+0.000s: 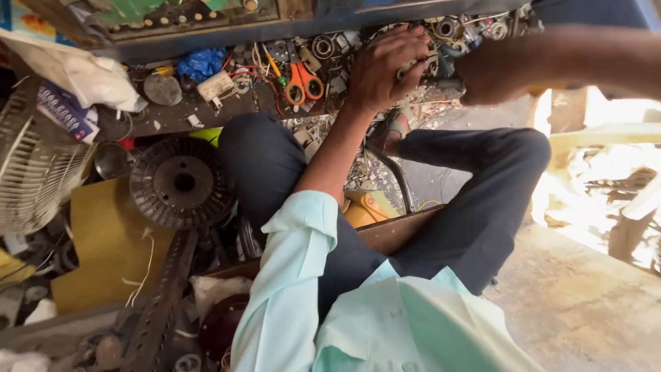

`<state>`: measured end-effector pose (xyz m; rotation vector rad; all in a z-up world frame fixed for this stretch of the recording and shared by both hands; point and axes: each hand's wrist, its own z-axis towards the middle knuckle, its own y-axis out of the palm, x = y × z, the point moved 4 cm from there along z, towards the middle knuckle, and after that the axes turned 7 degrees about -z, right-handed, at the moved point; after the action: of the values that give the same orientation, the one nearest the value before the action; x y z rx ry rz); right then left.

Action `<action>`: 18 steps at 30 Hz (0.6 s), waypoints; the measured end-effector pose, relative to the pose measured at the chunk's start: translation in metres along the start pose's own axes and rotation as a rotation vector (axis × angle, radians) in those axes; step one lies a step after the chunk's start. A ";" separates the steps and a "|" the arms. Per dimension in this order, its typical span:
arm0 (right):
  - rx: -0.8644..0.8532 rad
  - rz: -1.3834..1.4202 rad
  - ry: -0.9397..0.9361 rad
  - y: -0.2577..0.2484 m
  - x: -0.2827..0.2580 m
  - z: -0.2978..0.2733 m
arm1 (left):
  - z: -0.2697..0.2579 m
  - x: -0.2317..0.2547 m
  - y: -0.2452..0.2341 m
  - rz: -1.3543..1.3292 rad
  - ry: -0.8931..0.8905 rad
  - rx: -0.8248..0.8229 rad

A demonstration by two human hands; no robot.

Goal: Repairing or rewiring an electric fan motor using wire strippers and pliers.

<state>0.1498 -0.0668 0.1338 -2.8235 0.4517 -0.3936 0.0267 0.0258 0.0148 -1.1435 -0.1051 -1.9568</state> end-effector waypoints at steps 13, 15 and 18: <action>0.196 1.099 -0.161 0.187 0.050 0.013 | 0.007 0.007 -0.006 0.010 -0.009 0.083; 0.375 1.436 -0.318 0.223 0.021 0.027 | 0.008 0.019 -0.014 -0.018 -0.044 0.110; 0.364 1.810 -0.271 0.278 -0.023 0.078 | 0.002 0.012 -0.006 -0.009 -0.085 0.128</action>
<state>0.0786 -0.2987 -0.0244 -1.1714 2.1038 0.2787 0.0212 0.0230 0.0270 -1.1435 -0.2770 -1.8814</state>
